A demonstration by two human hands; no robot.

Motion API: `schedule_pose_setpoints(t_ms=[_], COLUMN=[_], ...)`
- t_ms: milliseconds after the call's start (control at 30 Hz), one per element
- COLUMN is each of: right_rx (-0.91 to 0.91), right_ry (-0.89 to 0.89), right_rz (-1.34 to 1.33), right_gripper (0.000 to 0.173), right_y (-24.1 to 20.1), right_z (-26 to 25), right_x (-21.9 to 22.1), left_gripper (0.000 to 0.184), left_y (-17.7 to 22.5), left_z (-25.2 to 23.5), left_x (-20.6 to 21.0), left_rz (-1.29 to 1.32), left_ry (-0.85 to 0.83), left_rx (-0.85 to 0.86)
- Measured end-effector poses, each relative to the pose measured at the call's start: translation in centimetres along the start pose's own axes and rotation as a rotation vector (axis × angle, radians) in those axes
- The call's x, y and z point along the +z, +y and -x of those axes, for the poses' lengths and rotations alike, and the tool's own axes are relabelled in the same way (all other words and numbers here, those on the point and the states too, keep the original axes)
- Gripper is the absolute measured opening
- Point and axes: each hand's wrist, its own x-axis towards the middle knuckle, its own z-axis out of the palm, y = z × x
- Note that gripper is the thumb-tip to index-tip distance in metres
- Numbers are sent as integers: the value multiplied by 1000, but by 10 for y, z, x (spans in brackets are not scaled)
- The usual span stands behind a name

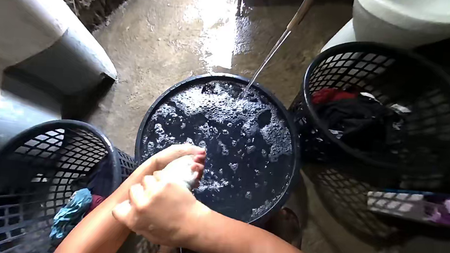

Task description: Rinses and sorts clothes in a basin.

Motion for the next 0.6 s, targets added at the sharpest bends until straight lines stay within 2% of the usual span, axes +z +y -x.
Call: schedule_pose_setpoints(t_ms=[67, 133, 233, 300, 367, 433, 467, 533, 600], right_rx=[-27, -40, -57, -88, -145, -108, -29, 216, 428], right_ry=[-48, -96, -310, -454, -474, -278, -135, 176, 589], right_rz=[-7, -22, -77, -184, -289, -399, -475, -721, -868], right_gripper=[16, 18, 18, 15, 11, 28, 34, 29, 18], right_y=[-4, -7, -10, -5, 7, 28, 44, 83, 120], right_z=[5, 9, 12, 14, 19, 28, 33, 42, 52], right_x=[8, 17, 25, 26, 30, 34, 30, 5, -31], left_gripper=[26, 26, 31, 36, 38, 36, 32, 33, 53], left_y=[9, 15, 16, 11, 4, 2, 0, -13, -17], left_z=[-16, -21, -23, -28, -33, -32, -30, -31, -40], left_x=[-29, -35, -30, -25, -28, -35, -39, -38, -36], left_rz=[-285, -542, -934, -1169, -1273, -1142, -965, -485, -255], left_ry=[-145, -177, -149, -104, -29, 111, 191, 312, 279], left_rx=[-85, -94, -102, -195, -278, -210, -78, 235, 326])
